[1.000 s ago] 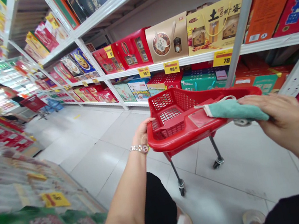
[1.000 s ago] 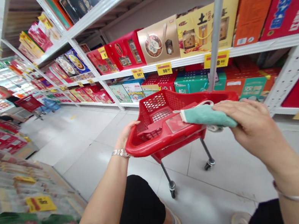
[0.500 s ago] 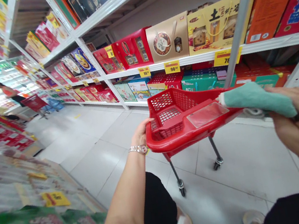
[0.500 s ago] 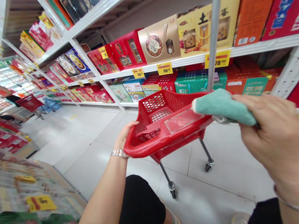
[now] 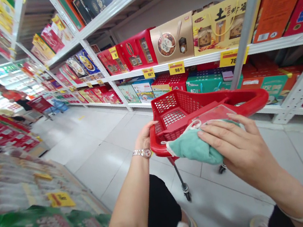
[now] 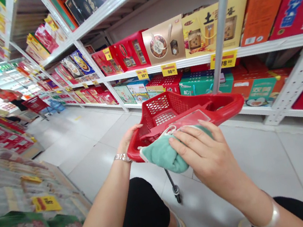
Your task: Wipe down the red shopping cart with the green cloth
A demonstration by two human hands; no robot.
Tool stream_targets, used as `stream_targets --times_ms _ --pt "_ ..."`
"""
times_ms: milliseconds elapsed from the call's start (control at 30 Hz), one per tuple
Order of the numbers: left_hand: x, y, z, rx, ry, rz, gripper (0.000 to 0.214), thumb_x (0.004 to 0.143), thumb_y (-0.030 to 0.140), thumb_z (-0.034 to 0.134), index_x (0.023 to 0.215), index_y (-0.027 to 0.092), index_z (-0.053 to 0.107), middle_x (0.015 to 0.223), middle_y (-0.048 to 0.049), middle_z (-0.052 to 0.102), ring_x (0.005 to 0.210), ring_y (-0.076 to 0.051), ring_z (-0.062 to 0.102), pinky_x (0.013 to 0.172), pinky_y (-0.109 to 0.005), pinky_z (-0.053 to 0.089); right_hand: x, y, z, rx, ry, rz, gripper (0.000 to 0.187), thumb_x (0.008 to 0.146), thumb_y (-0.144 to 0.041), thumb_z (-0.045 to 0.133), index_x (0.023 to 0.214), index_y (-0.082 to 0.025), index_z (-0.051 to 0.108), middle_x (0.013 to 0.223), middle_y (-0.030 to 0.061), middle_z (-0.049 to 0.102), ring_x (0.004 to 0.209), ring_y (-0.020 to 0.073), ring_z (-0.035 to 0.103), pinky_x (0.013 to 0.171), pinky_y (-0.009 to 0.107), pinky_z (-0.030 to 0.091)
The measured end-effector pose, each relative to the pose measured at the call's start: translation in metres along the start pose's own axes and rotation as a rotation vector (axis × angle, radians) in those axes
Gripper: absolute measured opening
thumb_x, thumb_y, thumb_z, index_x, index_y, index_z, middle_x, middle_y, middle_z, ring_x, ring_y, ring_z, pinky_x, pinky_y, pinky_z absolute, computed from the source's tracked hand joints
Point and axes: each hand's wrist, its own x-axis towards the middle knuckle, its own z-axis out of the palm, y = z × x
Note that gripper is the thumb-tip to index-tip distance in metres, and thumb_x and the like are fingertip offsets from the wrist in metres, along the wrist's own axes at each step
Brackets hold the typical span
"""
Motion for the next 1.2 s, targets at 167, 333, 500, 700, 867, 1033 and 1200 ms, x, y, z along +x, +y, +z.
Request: stream_targets --times_ms 167,333,500,700,867,1033,1200 --pt "-0.001 -0.001 0.0 0.003 0.005 -0.003 0.034 0.086 0.021 0.069 0.117 0.01 0.072 0.092 -0.0127 0.083 0.075 -0.028 0.079 0.076 -0.042 0.066 -0.002 0.021 -0.013 -0.018 -0.034 0.038 0.051 0.092 0.005 0.043 0.127 -0.023 0.068 0.124 0.0061 0.08 0.115 0.0237 0.074 0.106 0.044 0.044" --pt "-0.004 -0.001 0.005 0.006 0.031 0.011 0.032 0.086 0.019 0.067 0.116 0.009 0.072 0.088 -0.0122 0.083 0.071 -0.027 0.078 0.076 -0.042 0.066 -0.011 0.049 -0.024 -0.019 -0.051 0.103 0.052 0.089 0.001 0.046 0.127 -0.027 0.067 0.124 0.0051 0.08 0.115 0.0269 0.075 0.1 0.045 0.047" --pt "-0.006 -0.003 0.011 0.012 0.066 0.033 0.031 0.087 0.019 0.066 0.116 0.008 0.072 0.085 -0.0121 0.083 0.068 -0.026 0.077 0.074 -0.041 0.066 -0.026 0.088 -0.029 -0.056 -0.044 0.215 0.041 0.092 -0.009 0.05 0.122 -0.028 0.07 0.119 0.0074 0.081 0.11 0.0327 0.076 0.092 0.048 0.05" --pt "-0.012 -0.001 0.015 0.041 0.046 0.011 0.026 0.085 0.018 0.064 0.109 0.012 0.072 0.08 -0.0106 0.081 0.065 -0.029 0.077 0.064 -0.042 0.066 -0.051 0.136 -0.037 -0.291 0.038 0.397 0.036 0.091 -0.012 0.051 0.115 -0.026 0.074 0.111 0.0113 0.081 0.103 0.035 0.076 0.088 0.048 0.051" --pt "-0.016 0.004 0.016 0.066 0.1 -0.001 0.026 0.084 0.019 0.063 0.108 0.012 0.072 0.081 -0.0126 0.082 0.067 -0.03 0.078 0.065 -0.044 0.066 -0.047 0.128 -0.051 -0.377 0.142 0.436 0.03 0.097 -0.019 0.056 0.12 -0.026 0.073 0.11 0.0126 0.081 0.1 0.037 0.076 0.086 0.05 0.052" --pt "-0.021 0.005 0.015 0.103 0.131 0.027 0.018 0.085 0.022 0.064 0.099 0.014 0.072 0.08 -0.0115 0.081 0.064 -0.029 0.077 0.062 -0.042 0.066 -0.018 0.068 -0.041 -0.171 0.17 0.27 0.039 0.098 -0.011 0.055 0.129 -0.028 0.069 0.119 0.0081 0.081 0.111 0.0299 0.076 0.099 0.048 0.052" --pt "-0.024 0.008 0.016 0.148 0.175 -0.022 0.018 0.088 0.022 0.06 0.098 0.014 0.073 0.078 -0.0115 0.081 0.062 -0.029 0.077 0.062 -0.043 0.066 0.001 0.017 -0.008 -0.02 0.078 0.069 0.039 0.1 -0.004 0.049 0.128 -0.023 0.068 0.123 0.0058 0.081 0.119 0.0229 0.073 0.113 0.045 0.042"
